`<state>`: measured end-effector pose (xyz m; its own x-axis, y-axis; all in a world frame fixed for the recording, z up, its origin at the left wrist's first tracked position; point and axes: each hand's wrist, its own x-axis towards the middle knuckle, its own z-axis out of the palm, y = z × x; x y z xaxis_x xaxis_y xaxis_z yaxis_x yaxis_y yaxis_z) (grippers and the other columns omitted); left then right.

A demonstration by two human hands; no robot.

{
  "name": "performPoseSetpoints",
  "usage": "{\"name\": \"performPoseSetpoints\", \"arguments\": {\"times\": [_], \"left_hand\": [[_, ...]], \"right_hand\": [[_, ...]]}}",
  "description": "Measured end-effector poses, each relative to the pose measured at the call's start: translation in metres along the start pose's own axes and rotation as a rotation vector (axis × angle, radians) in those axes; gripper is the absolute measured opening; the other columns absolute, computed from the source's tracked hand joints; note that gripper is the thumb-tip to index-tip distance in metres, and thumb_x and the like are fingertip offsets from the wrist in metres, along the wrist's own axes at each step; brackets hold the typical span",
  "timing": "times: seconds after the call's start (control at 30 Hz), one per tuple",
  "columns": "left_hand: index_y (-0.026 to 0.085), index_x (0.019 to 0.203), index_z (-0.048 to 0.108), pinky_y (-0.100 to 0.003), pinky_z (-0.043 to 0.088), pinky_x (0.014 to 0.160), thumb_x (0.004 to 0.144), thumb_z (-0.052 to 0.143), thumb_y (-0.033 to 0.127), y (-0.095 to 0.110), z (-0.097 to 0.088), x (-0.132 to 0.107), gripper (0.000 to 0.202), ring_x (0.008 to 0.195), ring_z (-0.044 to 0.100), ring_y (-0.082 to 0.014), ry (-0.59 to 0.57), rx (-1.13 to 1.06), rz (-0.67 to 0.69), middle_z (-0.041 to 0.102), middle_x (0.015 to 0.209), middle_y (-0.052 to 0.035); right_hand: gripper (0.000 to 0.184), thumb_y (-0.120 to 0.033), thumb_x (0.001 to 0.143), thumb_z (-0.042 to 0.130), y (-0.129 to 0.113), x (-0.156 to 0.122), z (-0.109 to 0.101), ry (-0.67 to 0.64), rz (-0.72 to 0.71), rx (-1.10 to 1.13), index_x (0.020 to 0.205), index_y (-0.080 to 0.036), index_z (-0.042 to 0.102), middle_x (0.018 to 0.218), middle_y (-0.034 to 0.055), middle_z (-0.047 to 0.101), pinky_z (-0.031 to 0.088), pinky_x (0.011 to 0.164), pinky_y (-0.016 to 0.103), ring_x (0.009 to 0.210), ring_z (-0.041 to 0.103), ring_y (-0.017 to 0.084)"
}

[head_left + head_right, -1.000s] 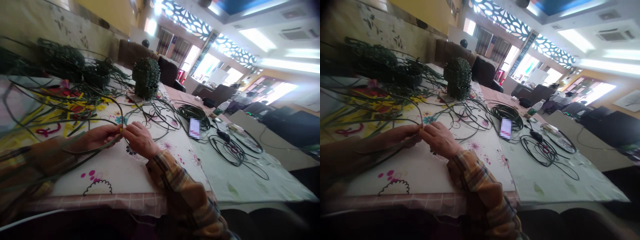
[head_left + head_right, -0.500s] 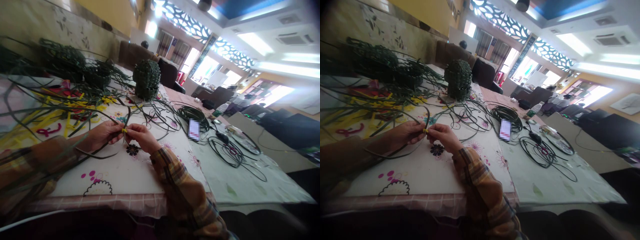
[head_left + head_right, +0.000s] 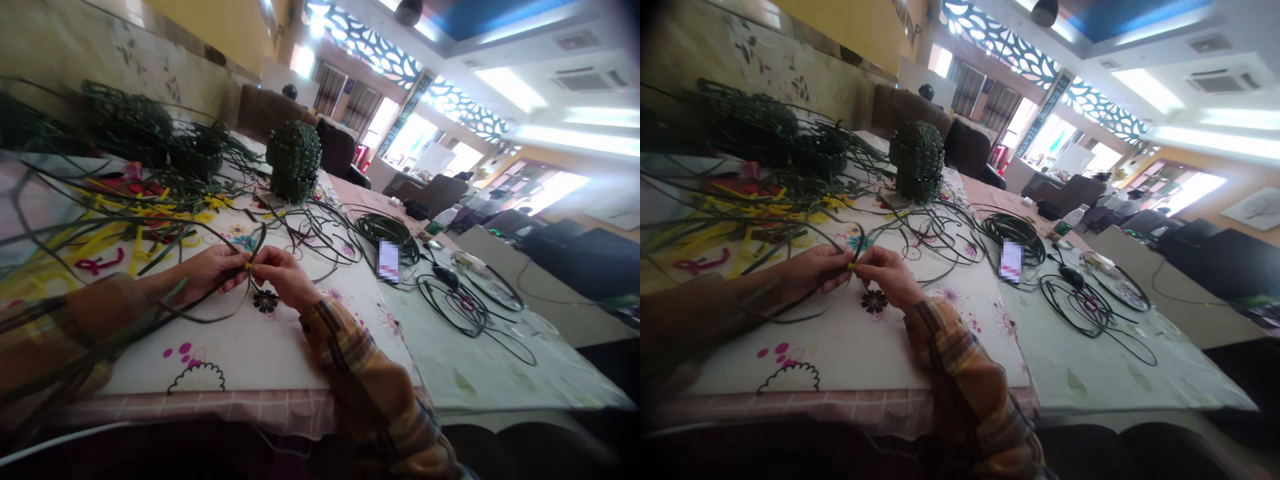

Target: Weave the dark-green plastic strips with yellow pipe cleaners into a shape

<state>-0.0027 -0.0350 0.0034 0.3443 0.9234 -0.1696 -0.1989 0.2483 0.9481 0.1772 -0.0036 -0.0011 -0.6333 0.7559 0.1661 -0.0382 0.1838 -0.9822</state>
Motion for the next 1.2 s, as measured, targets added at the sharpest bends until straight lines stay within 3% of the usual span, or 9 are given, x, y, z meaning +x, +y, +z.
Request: {"name": "performPoseSetpoints", "arguments": {"times": [0.1,0.17,0.3,0.43,0.57,0.73,0.83,0.97,1.2], "left_hand": [[0.015,0.065,0.058,-0.014,0.025,0.032,0.081,0.075,0.044,0.001,-0.001,0.000,0.037,0.036,0.035,-0.0047,0.010,-0.027,-0.091,0.047,0.050,0.0018],[0.015,0.063,0.056,-0.014,0.026,0.033,0.083,0.072,0.045,0.001,-0.001,0.000,0.040,0.037,0.033,-0.0045,0.031,-0.059,-0.128,0.042,0.049,0.0032],[0.013,0.067,0.061,-0.015,0.035,0.037,0.084,0.071,0.039,0.000,0.001,0.002,0.033,0.043,0.045,-0.0067,0.149,-0.062,-0.030,0.054,0.057,-0.0009],[0.011,0.071,0.066,-0.021,0.049,0.047,0.078,0.076,0.039,-0.003,0.002,0.003,0.030,0.050,0.059,-0.0124,0.284,0.068,0.029,0.065,0.064,-0.0063],[0.011,0.074,0.070,-0.022,0.050,0.050,0.069,0.084,0.040,-0.006,0.000,0.004,0.031,0.053,0.061,-0.0143,0.308,0.168,0.067,0.068,0.065,-0.0073],[0.012,0.073,0.072,-0.021,0.050,0.052,0.072,0.082,0.042,-0.005,-0.001,0.004,0.032,0.057,0.063,-0.0148,0.253,0.193,0.035,0.070,0.068,-0.0082],[0.014,0.068,0.067,-0.019,0.047,0.047,0.075,0.079,0.037,0.000,0.003,0.005,0.027,0.047,0.055,-0.0105,0.228,0.185,0.058,0.063,0.058,-0.0026],[0.015,0.060,0.059,-0.022,0.049,0.045,0.077,0.074,0.032,0.006,0.008,0.005,0.029,0.039,0.049,-0.0104,0.291,0.245,-0.049,0.053,0.046,0.0011],[0.015,0.064,0.061,-0.021,0.049,0.047,0.073,0.073,0.038,-0.001,0.008,0.002,0.028,0.044,0.054,-0.0119,0.297,0.225,0.005,0.061,0.052,-0.0027]], "right_hand": [[0.016,-0.024,0.084,0.054,0.001,0.000,0.005,0.129,-0.321,-0.523,0.071,-0.020,0.046,0.069,-0.0012,0.050,0.041,0.066,0.025,0.066,0.046,0.012],[0.017,-0.019,0.087,0.049,0.003,0.001,0.006,0.161,-0.431,-0.705,0.071,-0.020,0.047,0.072,0.0004,0.052,0.042,0.071,0.026,0.070,0.048,0.012],[0.015,-0.032,0.089,0.056,0.007,0.004,0.002,0.200,-0.235,-0.379,0.080,-0.020,0.054,0.074,-0.0002,0.058,0.045,0.065,0.024,0.065,0.053,0.011],[0.029,-0.046,0.084,0.063,0.009,0.004,0.002,0.095,0.006,-0.022,0.088,-0.017,0.058,0.073,-0.0018,0.061,0.044,0.054,0.022,0.056,0.054,0.009],[0.025,-0.038,0.075,0.071,0.011,0.004,0.007,0.120,0.049,-0.051,0.078,-0.015,0.062,0.065,-0.0031,0.061,0.036,0.048,0.018,0.053,0.048,0.007],[0.030,-0.038,0.069,0.075,0.008,0.004,-0.001,0.123,0.186,0.097,0.065,-0.016,0.056,0.049,-0.0073,0.048,0.028,0.041,0.019,0.042,0.039,0.005],[0.034,-0.039,0.068,0.078,0.004,0.002,-0.009,0.062,0.276,0.196,0.064,-0.017,0.052,0.049,-0.0065,0.050,0.032,0.041,0.020,0.042,0.043,0.006],[0.038,-0.049,0.073,0.075,0.002,0.000,-0.010,-0.032,0.271,0.223,0.072,-0.017,0.055,0.058,-0.0023,0.060,0.041,0.044,0.022,0.046,0.054,0.010],[0.042,-0.053,0.072,0.075,0.016,0.006,-0.008,0.080,0.276,0.277,0.069,-0.018,0.052,0.055,-0.0043,0.056,0.036,0.042,0.020,0.044,0.048,0.007]]}}
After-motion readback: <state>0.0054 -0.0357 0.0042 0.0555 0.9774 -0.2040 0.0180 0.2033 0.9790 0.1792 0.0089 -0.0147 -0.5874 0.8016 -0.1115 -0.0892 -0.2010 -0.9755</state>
